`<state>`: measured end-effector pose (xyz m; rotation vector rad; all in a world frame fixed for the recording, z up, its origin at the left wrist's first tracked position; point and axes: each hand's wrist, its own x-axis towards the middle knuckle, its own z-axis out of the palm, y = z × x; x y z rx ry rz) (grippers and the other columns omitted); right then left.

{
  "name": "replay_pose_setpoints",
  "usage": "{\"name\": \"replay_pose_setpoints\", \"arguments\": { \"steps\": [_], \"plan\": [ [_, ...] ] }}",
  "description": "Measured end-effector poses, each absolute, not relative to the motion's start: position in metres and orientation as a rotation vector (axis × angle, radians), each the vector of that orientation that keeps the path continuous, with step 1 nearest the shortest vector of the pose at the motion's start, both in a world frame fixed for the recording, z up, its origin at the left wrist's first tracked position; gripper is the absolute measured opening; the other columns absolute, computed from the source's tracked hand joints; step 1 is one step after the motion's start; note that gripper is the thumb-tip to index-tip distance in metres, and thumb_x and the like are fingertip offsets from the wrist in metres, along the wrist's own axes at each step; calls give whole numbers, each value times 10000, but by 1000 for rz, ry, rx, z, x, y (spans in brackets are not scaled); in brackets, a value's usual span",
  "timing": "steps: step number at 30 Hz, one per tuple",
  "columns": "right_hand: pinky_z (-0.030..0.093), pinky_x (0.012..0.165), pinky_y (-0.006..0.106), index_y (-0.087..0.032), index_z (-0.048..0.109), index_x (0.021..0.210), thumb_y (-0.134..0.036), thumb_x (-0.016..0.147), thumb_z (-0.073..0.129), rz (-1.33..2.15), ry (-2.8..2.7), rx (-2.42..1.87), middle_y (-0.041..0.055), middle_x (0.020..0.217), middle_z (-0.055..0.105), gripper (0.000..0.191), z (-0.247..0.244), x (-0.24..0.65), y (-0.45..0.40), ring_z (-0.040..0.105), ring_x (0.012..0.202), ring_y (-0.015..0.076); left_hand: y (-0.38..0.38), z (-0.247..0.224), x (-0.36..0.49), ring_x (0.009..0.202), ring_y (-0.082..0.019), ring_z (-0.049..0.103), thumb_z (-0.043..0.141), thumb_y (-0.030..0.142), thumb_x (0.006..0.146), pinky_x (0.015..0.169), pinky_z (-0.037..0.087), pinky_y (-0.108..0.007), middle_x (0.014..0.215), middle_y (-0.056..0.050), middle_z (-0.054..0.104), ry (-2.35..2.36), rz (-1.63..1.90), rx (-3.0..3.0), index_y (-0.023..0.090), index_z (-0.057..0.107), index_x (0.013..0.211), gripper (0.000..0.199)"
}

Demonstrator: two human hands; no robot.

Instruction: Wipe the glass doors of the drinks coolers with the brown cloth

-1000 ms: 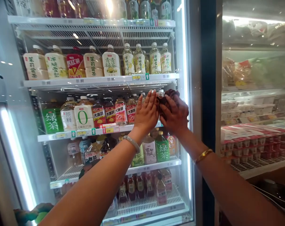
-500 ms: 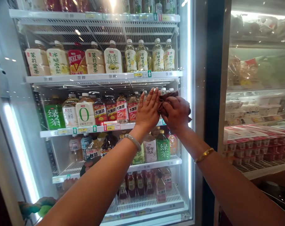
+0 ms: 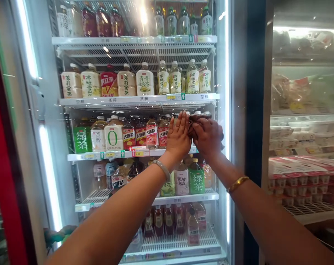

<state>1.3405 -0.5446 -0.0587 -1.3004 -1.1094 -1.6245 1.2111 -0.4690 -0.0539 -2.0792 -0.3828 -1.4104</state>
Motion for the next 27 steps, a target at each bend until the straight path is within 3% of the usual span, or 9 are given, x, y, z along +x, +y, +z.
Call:
{"name": "replay_pose_setpoints", "arguments": {
  "steps": [4,8,12,19,23,27],
  "plan": [
    [413,928,452,-277,739,1126,-389,969,577,-1591,-1113,-1330,94,1282,685,252,-32,1358,-551,560,1178,296,-460,-50,1189,1650,-200,46,335,237,1064,1386,114,-467,1772,-107,152,-416,-1403,-2092,94,51,1693,705],
    [403,874,455,-257,734,1091,-353,948,597,-1585,-886,-1321,113,1289,678,220,-56,1349,-548,549,1162,321,-448,-46,1151,1650,-211,13,396,234,1051,1377,92,-531,1775,-105,79,-472,-1472,-2016,149,-95,1687,808],
    [382,911,450,-305,733,1114,-367,961,616,-1666,-1101,-1265,73,1280,694,202,-69,1302,-531,525,1200,299,-437,-50,1124,1648,-218,30,411,270,1061,1371,70,-551,1769,-123,124,-485,-1465,-1965,149,-70,1691,801],
    [355,969,446,-327,740,1176,-404,992,566,-1605,-1297,-1238,53,1307,685,265,-11,1284,-515,504,1235,286,-429,-58,1114,1654,-231,48,416,274,1055,1364,32,-569,1772,-92,96,-530,-1437,-1945,197,-5,1703,776],
    [377,978,476,-296,733,1150,-391,963,582,-1537,-1098,-1226,81,1311,663,258,-48,1283,-516,507,1223,315,-429,-62,1115,1656,-222,49,398,275,1060,1369,23,-557,1774,-82,104,-553,-1443,-1956,183,-55,1695,785],
    [383,950,469,-290,714,1163,-363,975,579,-1544,-1251,-1226,90,1325,663,242,-79,1254,-511,501,1245,312,-429,-64,1118,1657,-220,48,345,277,1078,1371,6,-549,1769,-92,134,-566,-1446,-1957,142,-7,1697,725]
  ]
}}
